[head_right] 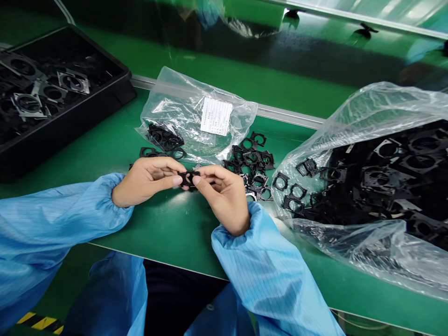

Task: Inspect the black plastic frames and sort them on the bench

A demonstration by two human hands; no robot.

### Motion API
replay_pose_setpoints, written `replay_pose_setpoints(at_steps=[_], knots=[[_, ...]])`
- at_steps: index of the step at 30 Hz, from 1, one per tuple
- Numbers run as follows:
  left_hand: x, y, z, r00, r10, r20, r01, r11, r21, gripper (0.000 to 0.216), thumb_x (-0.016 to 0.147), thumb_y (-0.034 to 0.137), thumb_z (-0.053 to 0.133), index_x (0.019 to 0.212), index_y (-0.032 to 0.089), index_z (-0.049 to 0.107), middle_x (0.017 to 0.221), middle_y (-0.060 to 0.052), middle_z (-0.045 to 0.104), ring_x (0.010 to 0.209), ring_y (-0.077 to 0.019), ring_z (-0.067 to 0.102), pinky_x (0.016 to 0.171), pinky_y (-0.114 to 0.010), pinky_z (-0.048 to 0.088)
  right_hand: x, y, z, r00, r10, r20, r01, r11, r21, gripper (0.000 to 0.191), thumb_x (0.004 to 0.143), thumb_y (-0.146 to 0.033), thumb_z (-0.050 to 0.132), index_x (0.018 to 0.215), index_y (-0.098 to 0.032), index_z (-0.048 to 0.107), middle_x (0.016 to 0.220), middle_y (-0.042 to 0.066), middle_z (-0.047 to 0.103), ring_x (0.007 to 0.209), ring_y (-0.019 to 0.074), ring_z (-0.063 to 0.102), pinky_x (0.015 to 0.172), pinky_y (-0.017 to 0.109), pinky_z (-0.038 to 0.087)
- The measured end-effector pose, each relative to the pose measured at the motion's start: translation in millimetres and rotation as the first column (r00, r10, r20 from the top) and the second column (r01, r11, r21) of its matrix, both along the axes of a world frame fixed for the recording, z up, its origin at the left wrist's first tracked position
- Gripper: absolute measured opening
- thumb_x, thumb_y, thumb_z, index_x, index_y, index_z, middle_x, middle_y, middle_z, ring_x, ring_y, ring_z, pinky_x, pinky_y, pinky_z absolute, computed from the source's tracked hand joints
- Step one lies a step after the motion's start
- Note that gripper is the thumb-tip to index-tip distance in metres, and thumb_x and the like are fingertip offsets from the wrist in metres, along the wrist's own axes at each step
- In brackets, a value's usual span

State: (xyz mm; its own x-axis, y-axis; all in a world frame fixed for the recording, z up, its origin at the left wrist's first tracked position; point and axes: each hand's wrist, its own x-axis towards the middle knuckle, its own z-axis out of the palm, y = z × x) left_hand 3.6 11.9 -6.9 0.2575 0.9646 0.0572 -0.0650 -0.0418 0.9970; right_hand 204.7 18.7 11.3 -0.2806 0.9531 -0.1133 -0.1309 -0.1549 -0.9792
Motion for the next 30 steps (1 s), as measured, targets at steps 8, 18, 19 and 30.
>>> replay_pose_setpoints(at_steps=[8, 18, 19, 30], knots=[[-2.1, 0.8, 7.2, 0.996, 0.04, -0.079, -0.038, 0.999, 0.031, 0.018, 0.086, 0.031, 0.082, 0.093, 0.015, 0.076, 0.071, -0.001, 0.074, 0.062, -0.0141, 0.075, 0.061, -0.022, 0.063, 2.4, -6.4, -2.6, 0.997, -0.031, 0.075, 0.022, 0.992, 0.121, 0.015, 0.081, -0.033, 0.087, 0.087, -0.021, 0.082, 0.077, 0.001, 0.07, 0.067, 0.0132, 0.063, 0.066, 0.03, 0.057], [1.0, -1.2, -1.2, 0.999, 0.015, -0.039, -0.014, 1.0, 0.023, 0.025, 0.09, 0.039, 0.079, 0.097, 0.016, 0.072, 0.084, -0.004, 0.077, 0.072, -0.016, 0.078, 0.072, -0.025, 0.065, 3.1, 0.8, -6.7, 0.998, -0.012, 0.061, 0.008, 0.998, 0.066, 0.024, 0.076, -0.04, 0.09, 0.086, -0.021, 0.081, 0.081, 0.002, 0.073, 0.07, 0.014, 0.066, 0.069, 0.03, 0.059], [1.4, -1.3, -1.6, 0.999, 0.017, -0.046, -0.016, 0.999, 0.03, 0.025, 0.09, 0.039, 0.079, 0.097, 0.016, 0.072, 0.083, -0.003, 0.077, 0.072, -0.0156, 0.078, 0.071, -0.025, 0.065, 3.0, 0.5, -7.1, 0.998, -0.017, 0.065, 0.012, 0.998, 0.069, 0.023, 0.077, -0.039, 0.09, 0.089, -0.021, 0.081, 0.082, 0.002, 0.073, 0.072, 0.0139, 0.066, 0.069, 0.029, 0.059], [0.7, -5.1, 0.0, 0.97, 0.124, -0.207, -0.048, 0.94, 0.339, 0.009, 0.092, 0.027, 0.074, 0.095, 0.019, 0.074, 0.09, -0.005, 0.074, 0.08, -0.0156, 0.07, 0.072, -0.026, 0.06, 5.5, -2.6, 0.3, 0.989, -0.035, 0.143, 0.007, 0.981, 0.194, 0.008, 0.083, -0.034, 0.085, 0.086, -0.026, 0.084, 0.091, 0.004, 0.072, 0.087, 0.0187, 0.069, 0.082, 0.034, 0.064]])
